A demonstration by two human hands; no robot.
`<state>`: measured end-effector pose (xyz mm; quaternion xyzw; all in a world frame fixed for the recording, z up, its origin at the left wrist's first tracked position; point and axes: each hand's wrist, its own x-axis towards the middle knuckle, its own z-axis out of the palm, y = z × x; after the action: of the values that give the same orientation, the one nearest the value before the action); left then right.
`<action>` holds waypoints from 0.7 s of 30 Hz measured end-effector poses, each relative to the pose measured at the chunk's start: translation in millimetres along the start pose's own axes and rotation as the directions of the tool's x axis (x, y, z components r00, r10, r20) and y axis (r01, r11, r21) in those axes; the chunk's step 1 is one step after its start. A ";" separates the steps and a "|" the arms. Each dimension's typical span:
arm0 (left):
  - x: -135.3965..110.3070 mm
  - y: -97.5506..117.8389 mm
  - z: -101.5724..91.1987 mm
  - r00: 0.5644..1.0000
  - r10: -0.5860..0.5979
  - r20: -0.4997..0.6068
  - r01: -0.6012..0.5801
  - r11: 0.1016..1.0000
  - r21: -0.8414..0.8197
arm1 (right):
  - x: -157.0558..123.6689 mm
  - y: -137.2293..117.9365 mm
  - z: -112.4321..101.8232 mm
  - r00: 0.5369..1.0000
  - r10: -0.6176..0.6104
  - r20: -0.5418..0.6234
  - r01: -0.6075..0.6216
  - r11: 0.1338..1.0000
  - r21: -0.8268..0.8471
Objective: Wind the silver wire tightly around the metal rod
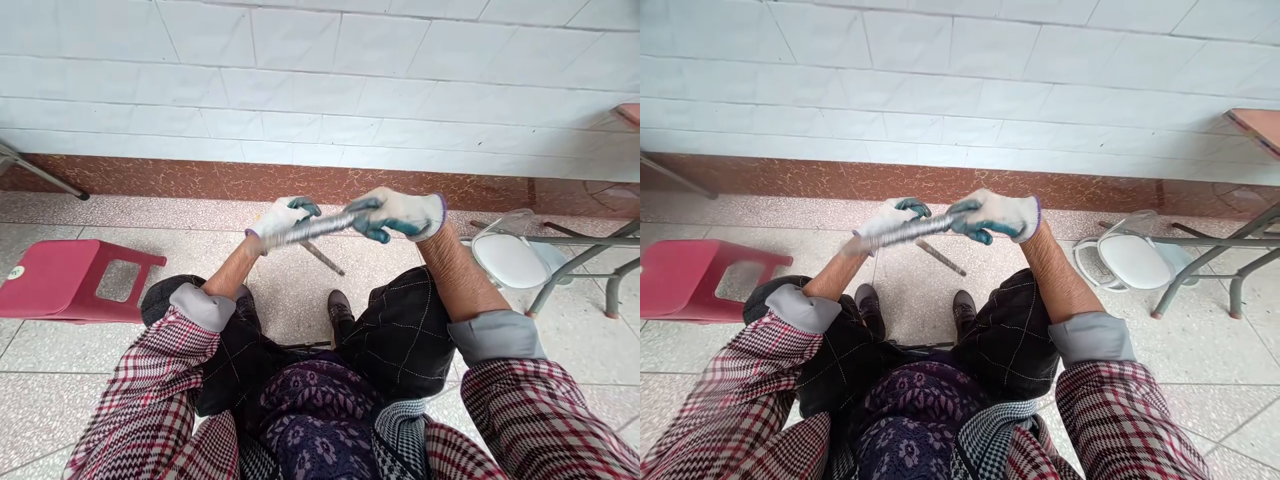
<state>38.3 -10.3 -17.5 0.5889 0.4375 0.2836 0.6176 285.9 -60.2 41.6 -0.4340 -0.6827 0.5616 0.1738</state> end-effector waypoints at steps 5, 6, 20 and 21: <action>0.2 -2.4 2.1 0.998 -0.055 -0.044 0.058 0.996 0.066 | 19.2 5.8 4.7 0.941 0.286 -0.180 -0.334 0.699 -0.632; -0.7 -5.9 5.1 0.998 -0.065 -0.011 0.066 0.994 0.085 | 22.7 5.4 3.6 0.916 0.289 -0.277 -0.399 0.607 -0.688; -8.2 -7.8 10.0 0.989 -0.001 0.148 0.012 0.997 -0.075 | 6.0 -6.3 4.6 0.908 -0.137 -0.395 0.208 0.968 0.143; -9.4 -4.4 8.4 0.993 0.004 0.119 0.003 0.998 -0.061 | 3.0 -5.3 3.4 0.947 -0.131 -0.294 0.182 0.971 0.152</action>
<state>40.7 -23.1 -20.5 0.5856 0.3908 0.2614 0.6604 279.7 -59.8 44.7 -0.4367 -0.6305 0.5369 0.3515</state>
